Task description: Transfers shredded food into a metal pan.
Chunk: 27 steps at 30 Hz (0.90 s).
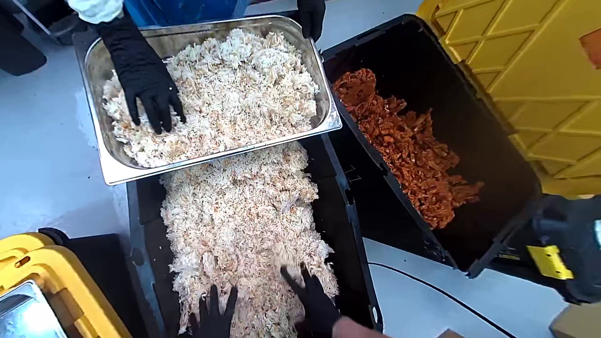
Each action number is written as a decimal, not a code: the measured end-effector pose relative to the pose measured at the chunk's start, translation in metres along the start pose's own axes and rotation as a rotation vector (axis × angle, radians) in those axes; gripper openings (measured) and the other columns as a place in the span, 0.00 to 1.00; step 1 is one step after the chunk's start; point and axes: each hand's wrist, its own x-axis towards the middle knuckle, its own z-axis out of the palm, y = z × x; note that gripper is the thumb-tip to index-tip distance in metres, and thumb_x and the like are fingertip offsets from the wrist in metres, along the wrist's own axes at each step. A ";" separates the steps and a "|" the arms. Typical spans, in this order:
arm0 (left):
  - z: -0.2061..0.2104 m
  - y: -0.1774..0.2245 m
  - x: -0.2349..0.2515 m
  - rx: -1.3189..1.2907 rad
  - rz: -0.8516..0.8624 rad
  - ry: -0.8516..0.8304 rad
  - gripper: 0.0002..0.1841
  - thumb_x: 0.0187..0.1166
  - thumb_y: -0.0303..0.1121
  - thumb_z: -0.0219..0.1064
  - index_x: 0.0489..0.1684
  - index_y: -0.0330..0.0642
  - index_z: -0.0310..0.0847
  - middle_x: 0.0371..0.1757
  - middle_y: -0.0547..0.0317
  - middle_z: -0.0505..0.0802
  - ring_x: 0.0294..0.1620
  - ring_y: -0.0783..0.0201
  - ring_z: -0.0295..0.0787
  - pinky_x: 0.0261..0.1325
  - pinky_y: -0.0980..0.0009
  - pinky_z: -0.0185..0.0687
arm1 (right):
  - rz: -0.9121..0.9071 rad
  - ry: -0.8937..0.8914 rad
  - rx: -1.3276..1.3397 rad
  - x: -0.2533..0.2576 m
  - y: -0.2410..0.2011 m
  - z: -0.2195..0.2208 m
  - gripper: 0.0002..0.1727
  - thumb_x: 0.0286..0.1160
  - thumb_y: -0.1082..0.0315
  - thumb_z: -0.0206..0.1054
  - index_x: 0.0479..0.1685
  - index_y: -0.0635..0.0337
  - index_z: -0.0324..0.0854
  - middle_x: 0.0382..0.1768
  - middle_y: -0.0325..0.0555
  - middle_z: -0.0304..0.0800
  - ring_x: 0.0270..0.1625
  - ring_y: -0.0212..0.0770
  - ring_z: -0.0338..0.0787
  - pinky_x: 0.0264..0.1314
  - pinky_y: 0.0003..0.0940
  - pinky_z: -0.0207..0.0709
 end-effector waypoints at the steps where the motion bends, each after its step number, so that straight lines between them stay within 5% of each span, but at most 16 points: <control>1: 0.012 -0.004 0.001 0.057 0.009 -0.001 0.69 0.49 0.47 0.90 0.98 0.70 0.39 0.94 0.26 0.37 0.90 0.15 0.35 0.81 0.17 0.39 | -0.011 -0.024 -0.108 0.001 0.008 0.019 0.65 0.57 0.58 0.86 0.96 0.17 0.42 0.95 0.70 0.25 0.90 0.88 0.32 0.74 0.91 0.52; 4: 0.037 -0.001 0.028 0.185 -0.007 -0.013 0.61 0.48 0.42 0.91 0.93 0.72 0.56 0.93 0.22 0.42 0.87 0.10 0.39 0.75 0.11 0.40 | -0.006 -0.055 -0.320 0.035 0.011 0.055 0.52 0.58 0.70 0.80 0.87 0.17 0.65 0.95 0.66 0.37 0.90 0.89 0.26 0.67 1.00 0.42; 6: 0.031 0.009 0.051 0.273 -0.011 -0.108 0.54 0.53 0.38 0.88 0.90 0.64 0.63 0.92 0.20 0.46 0.86 0.12 0.45 0.74 0.12 0.47 | 0.055 -0.067 -0.384 0.055 0.000 0.054 0.38 0.68 0.73 0.73 0.84 0.42 0.74 0.94 0.66 0.47 0.92 0.85 0.31 0.70 0.97 0.45; 9: 0.023 0.010 0.058 0.317 0.029 -0.194 0.50 0.57 0.40 0.85 0.89 0.59 0.65 0.90 0.21 0.55 0.85 0.17 0.55 0.77 0.14 0.44 | 0.063 -0.118 -0.401 0.058 -0.016 0.041 0.25 0.79 0.78 0.62 0.77 0.64 0.74 0.84 0.73 0.63 0.87 0.81 0.56 0.67 0.84 0.68; 13: 0.017 0.015 0.055 0.223 0.018 -0.128 0.43 0.59 0.37 0.81 0.84 0.51 0.72 0.83 0.26 0.71 0.83 0.25 0.66 0.80 0.17 0.44 | 0.034 -0.045 -0.214 0.050 -0.029 0.016 0.24 0.72 0.74 0.65 0.71 0.58 0.82 0.71 0.66 0.82 0.75 0.71 0.78 0.62 0.73 0.77; 16: 0.007 0.025 0.048 0.099 -0.035 -0.088 0.35 0.67 0.34 0.74 0.81 0.50 0.75 0.77 0.36 0.82 0.81 0.35 0.73 0.84 0.26 0.49 | 0.087 0.072 0.131 0.042 -0.045 0.012 0.33 0.73 0.65 0.68 0.83 0.59 0.72 0.75 0.60 0.81 0.78 0.59 0.80 0.78 0.61 0.72; 17: 0.001 0.031 0.044 0.037 -0.052 -0.057 0.32 0.69 0.34 0.71 0.80 0.50 0.76 0.74 0.39 0.84 0.78 0.38 0.77 0.82 0.31 0.59 | 0.070 0.131 0.266 0.040 -0.053 0.011 0.36 0.72 0.62 0.71 0.83 0.61 0.71 0.73 0.61 0.83 0.77 0.58 0.82 0.80 0.58 0.71; 19: -0.014 0.042 0.037 -0.152 -0.064 0.072 0.28 0.74 0.36 0.68 0.77 0.43 0.78 0.68 0.38 0.88 0.72 0.40 0.84 0.75 0.39 0.73 | -0.029 0.263 0.447 0.033 -0.075 -0.005 0.34 0.72 0.61 0.73 0.80 0.64 0.74 0.69 0.62 0.86 0.74 0.57 0.84 0.80 0.55 0.72; 21: -0.037 0.053 0.038 -0.337 -0.048 0.251 0.26 0.76 0.38 0.68 0.73 0.36 0.80 0.64 0.37 0.91 0.68 0.40 0.87 0.73 0.42 0.77 | -0.105 0.352 0.456 0.030 -0.092 -0.042 0.31 0.74 0.61 0.72 0.79 0.58 0.76 0.67 0.59 0.88 0.72 0.56 0.86 0.79 0.56 0.74; 23: -0.074 0.057 0.047 -0.433 -0.044 0.365 0.28 0.81 0.44 0.69 0.76 0.35 0.78 0.67 0.36 0.89 0.72 0.41 0.85 0.77 0.44 0.75 | -0.072 0.358 0.339 0.034 -0.097 -0.089 0.36 0.76 0.54 0.72 0.87 0.44 0.69 0.71 0.58 0.85 0.72 0.59 0.85 0.74 0.62 0.76; 25: -0.106 0.046 0.062 -0.486 -0.060 0.426 0.32 0.83 0.48 0.68 0.80 0.35 0.74 0.76 0.29 0.81 0.80 0.36 0.75 0.83 0.43 0.67 | -0.072 0.424 0.263 0.050 -0.086 -0.129 0.44 0.72 0.42 0.75 0.90 0.40 0.65 0.78 0.65 0.76 0.76 0.68 0.79 0.71 0.70 0.75; 27: -0.118 0.024 0.081 -0.564 -0.072 0.427 0.40 0.80 0.52 0.70 0.85 0.31 0.66 0.85 0.21 0.64 0.87 0.29 0.60 0.87 0.42 0.59 | -0.111 0.472 0.267 0.074 -0.074 -0.151 0.51 0.67 0.36 0.76 0.91 0.47 0.63 0.85 0.69 0.66 0.86 0.73 0.64 0.84 0.74 0.55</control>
